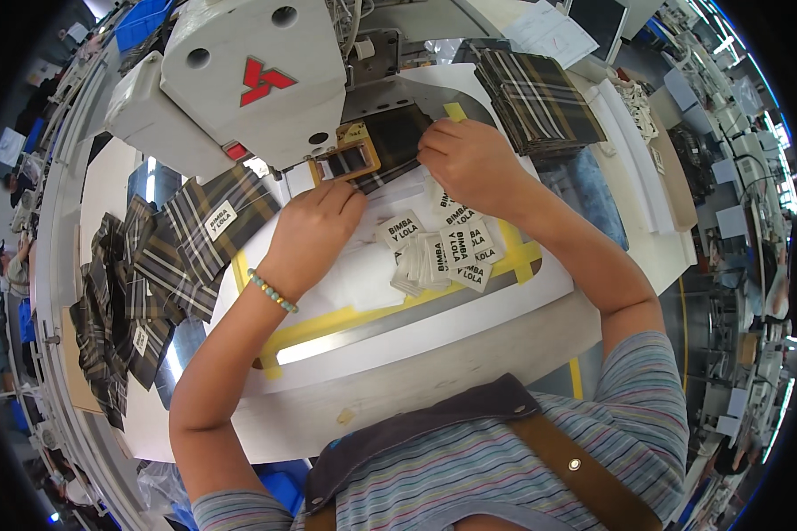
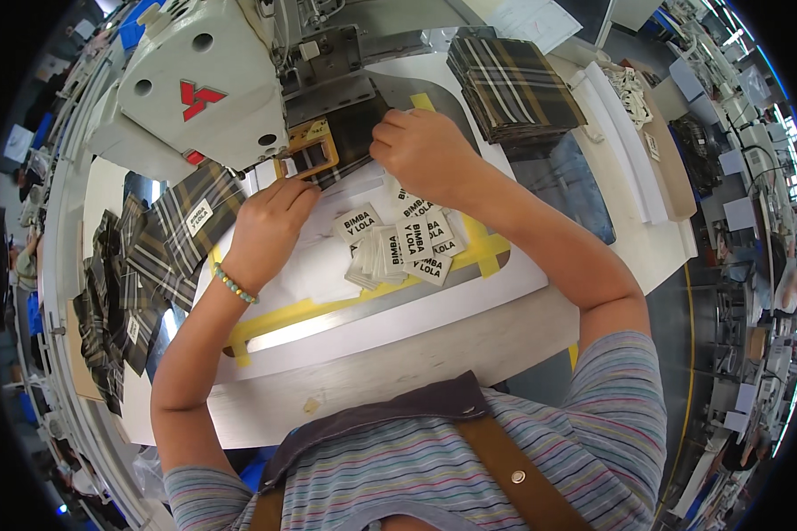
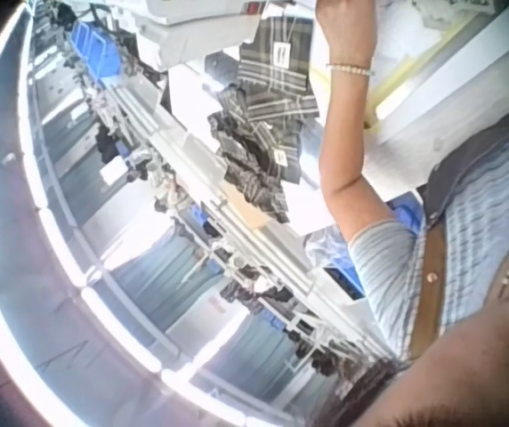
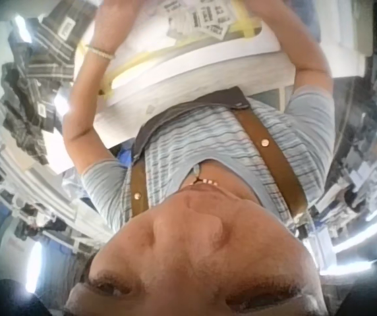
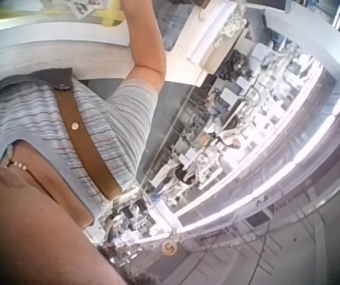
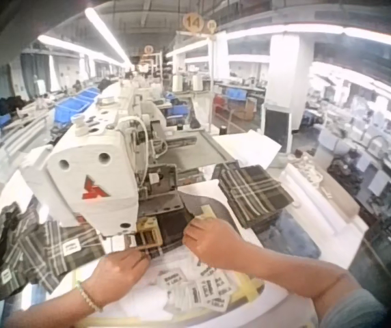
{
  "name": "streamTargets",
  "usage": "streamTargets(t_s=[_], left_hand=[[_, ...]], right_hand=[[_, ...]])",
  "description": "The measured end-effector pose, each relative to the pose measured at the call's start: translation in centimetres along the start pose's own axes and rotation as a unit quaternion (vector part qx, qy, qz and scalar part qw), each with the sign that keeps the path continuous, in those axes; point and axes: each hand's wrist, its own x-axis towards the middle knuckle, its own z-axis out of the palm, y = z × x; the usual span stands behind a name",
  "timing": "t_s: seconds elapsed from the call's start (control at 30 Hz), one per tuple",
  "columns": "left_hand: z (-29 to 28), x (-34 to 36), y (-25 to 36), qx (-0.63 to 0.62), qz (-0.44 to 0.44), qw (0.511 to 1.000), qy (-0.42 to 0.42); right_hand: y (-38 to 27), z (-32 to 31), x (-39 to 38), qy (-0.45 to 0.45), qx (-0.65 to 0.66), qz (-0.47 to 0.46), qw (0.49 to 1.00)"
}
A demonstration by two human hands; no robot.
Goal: The person uses a sewing machine to attach small rectangular labels to plaid fabric pieces. They pick up a fabric piece, place a label on it, and guide it through the machine to sew the label in place. The finished pieces are stacked to the left of the machine.
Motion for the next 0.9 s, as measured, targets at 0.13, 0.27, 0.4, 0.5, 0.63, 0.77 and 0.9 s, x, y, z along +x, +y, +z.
streamTargets(t_s=[0.13, 0.27, 0.4, 0.5, 0.63, 0.77, 0.9], left_hand=[[-1.6, -2.5, -1.2, 0.058, -0.009, 0.997, -0.051], [-2.6, -4.8, -2.5, 0.087, -0.007, 0.996, -0.008], [-3.3, -5.8, -1.4, 0.043, -0.074, 0.996, 0.014], [-3.3, -6.6, -0.1, -0.010, -0.122, 0.992, -0.027], [-3.1, -7.3, 0.3, -0.045, -0.137, 0.988, -0.057], [-3.1, -7.6, 0.0, -0.059, -0.139, 0.987, -0.056], [-3.4, -7.4, 0.1, -0.084, -0.144, 0.986, -0.028]], right_hand=[[-1.5, 1.4, 1.3, -0.022, 0.044, -0.014, 0.999], [-1.3, 0.2, 1.5, -0.050, 0.154, 0.048, 0.986], [0.2, -1.8, -0.1, -0.063, 0.189, 0.131, 0.971], [0.2, -0.9, -1.3, -0.093, 0.150, 0.066, 0.982], [-1.1, -0.7, -1.8, -0.166, 0.141, 0.043, 0.975], [-0.7, -1.0, -2.2, -0.179, 0.169, 0.046, 0.968], [-0.1, -1.2, -2.2, -0.174, 0.209, 0.074, 0.959]])
